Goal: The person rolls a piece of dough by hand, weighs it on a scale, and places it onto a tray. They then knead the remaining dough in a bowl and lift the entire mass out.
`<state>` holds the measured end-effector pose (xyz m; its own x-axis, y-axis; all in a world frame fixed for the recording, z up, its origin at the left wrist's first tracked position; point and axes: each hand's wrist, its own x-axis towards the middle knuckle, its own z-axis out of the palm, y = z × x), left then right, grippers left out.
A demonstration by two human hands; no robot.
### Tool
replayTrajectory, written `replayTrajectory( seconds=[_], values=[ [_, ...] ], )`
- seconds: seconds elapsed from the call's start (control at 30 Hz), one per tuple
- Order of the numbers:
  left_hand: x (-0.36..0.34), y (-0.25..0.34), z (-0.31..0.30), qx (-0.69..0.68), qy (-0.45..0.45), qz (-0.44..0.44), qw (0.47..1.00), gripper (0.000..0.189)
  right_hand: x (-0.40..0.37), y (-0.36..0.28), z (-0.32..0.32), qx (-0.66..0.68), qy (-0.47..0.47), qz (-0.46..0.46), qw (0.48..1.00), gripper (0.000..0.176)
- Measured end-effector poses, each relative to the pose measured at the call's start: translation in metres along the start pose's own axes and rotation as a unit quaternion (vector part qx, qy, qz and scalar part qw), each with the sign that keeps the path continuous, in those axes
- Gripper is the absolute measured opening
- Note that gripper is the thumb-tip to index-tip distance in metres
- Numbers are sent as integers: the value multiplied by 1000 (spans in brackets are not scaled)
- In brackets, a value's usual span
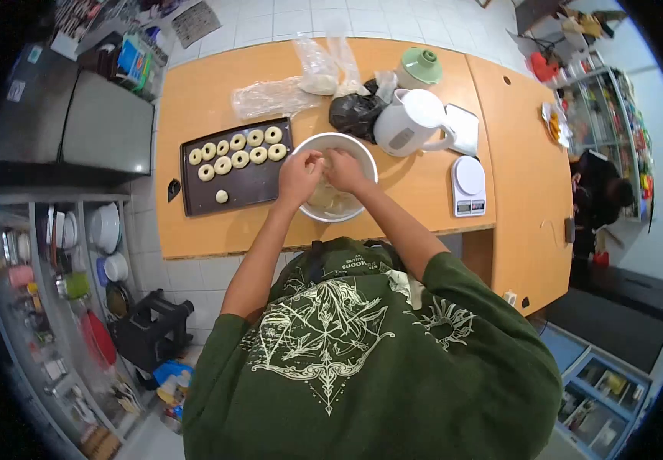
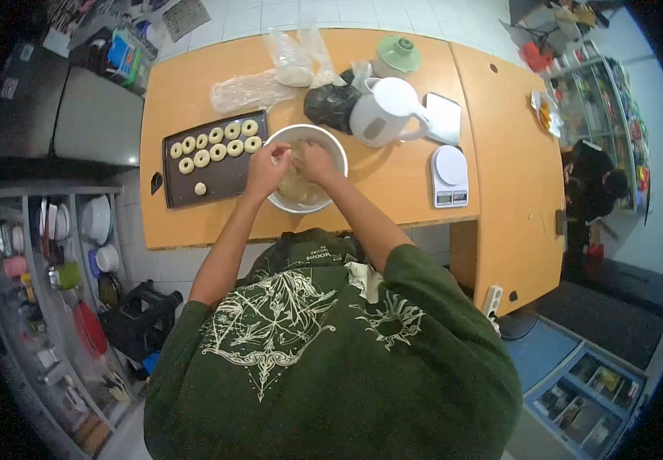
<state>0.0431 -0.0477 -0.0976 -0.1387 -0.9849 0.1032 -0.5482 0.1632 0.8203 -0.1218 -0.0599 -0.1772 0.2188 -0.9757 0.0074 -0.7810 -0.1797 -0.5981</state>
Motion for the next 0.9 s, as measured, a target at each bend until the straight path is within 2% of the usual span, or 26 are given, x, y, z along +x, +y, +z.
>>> replayTrajectory(
  seconds=[0.07,0.13,0.17,0.23,0.27,0.33,0.4,0.43,0.53,0.6,0.63,0.7,0.73,0.8,0.83,0.9],
  values=[
    [3,2,6,-24,-4,7,1000,26,3,13,26,11,-4,17,1000,51],
    [6,0,11,103,144,88,980,29,3,12,31,22,-11,30,999,49],
    [7,-1,12,106,141,92,980,29,3,11,33,38,11,51,998,51],
    [9,-5,16,154,179,-3,972,31,6,12,33,56,36,72,995,53],
    [11,-8,16,156,179,0,971,31,7,12,34,48,42,89,994,56],
    [13,-26,16,127,93,-86,984,34,12,12,33,43,48,103,993,59],
    [18,-33,13,95,66,-106,988,36,19,10,27,153,-52,180,970,64],
    [19,-34,13,59,37,-127,989,37,19,9,25,152,-54,176,971,64],
    [14,-33,19,67,33,-147,986,37,15,4,22,206,-64,216,952,60],
    [11,-32,23,67,25,-148,986,35,5,9,18,139,-99,92,981,61],
    [9,-31,27,64,30,-150,986,34,-1,3,7,137,-104,90,981,61],
    [6,-27,35,58,34,-159,985,33,-14,-7,-16,15,-110,-73,991,50],
    [5,-24,37,60,33,-169,983,32,-22,-6,-19,15,-116,-71,991,50],
    [2,-19,42,60,28,-182,981,32,-35,-6,-24,-28,-121,-132,983,34],
    [1,-17,44,68,28,-177,981,32,-40,-13,-34,-29,-123,-128,984,34],
    [-1,-11,48,71,24,-177,981,32,-56,-23,-51,-58,-135,-152,977,23]
  ],
)
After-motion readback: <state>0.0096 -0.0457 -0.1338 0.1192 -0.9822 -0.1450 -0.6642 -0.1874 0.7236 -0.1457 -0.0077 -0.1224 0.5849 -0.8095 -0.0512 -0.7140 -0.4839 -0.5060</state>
